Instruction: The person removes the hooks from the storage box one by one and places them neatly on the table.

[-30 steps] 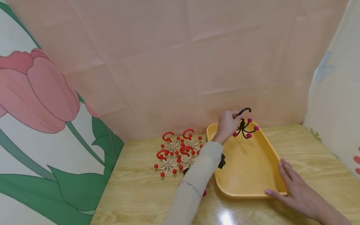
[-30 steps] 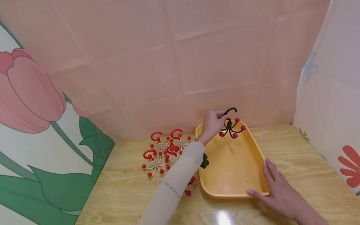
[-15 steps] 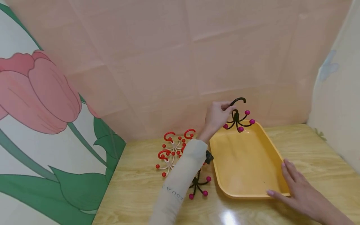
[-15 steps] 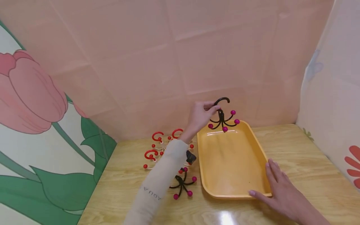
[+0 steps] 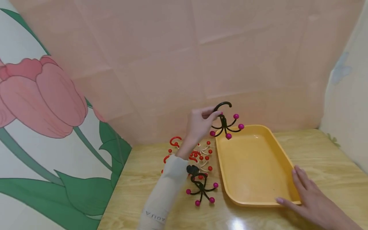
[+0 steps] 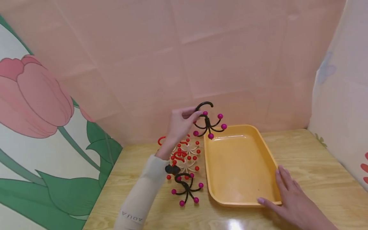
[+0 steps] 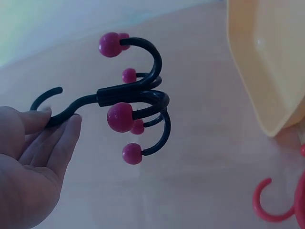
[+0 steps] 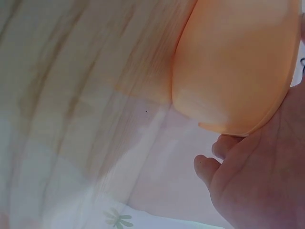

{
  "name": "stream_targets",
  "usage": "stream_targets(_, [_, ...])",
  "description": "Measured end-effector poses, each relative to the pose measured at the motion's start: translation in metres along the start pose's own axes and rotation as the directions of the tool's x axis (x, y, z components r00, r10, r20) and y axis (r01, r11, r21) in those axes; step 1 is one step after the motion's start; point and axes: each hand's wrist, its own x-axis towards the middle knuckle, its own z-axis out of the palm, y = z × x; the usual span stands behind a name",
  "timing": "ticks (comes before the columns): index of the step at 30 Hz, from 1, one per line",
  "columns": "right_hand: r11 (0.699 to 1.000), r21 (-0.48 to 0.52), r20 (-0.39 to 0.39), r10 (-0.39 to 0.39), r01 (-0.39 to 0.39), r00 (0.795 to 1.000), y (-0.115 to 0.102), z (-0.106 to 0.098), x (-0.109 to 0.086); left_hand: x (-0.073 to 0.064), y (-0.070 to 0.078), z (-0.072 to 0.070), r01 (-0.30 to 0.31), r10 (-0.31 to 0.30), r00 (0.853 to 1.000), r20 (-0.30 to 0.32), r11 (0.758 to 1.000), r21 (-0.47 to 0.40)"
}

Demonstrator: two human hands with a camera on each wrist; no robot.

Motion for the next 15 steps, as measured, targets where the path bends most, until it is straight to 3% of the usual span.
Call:
stream_targets(5, [1.000, 0.020, 0.003, -0.003, 0.003, 1.000, -0.001, -0.001, -0.001, -0.026, -0.003, -0.028, 0.019, -0.017, 0.999, -0.052, 0.999, 0.040])
stream_targets(12, [0.999, 0.029, -0.005, -0.014, 0.014, 1.000, 0.000, -0.001, 0.000, -0.059, -0.011, -0.055, -0.060, 0.070, 0.992, -0.104, 0.994, 0.092])
stream_targets(15, [0.999, 0.044, 0.011, -0.004, 0.003, 1.000, 0.001, -0.001, 0.000, -0.074, -0.016, -0.068, -0.031, 0.040, 0.991, -0.127, 0.997, 0.067])
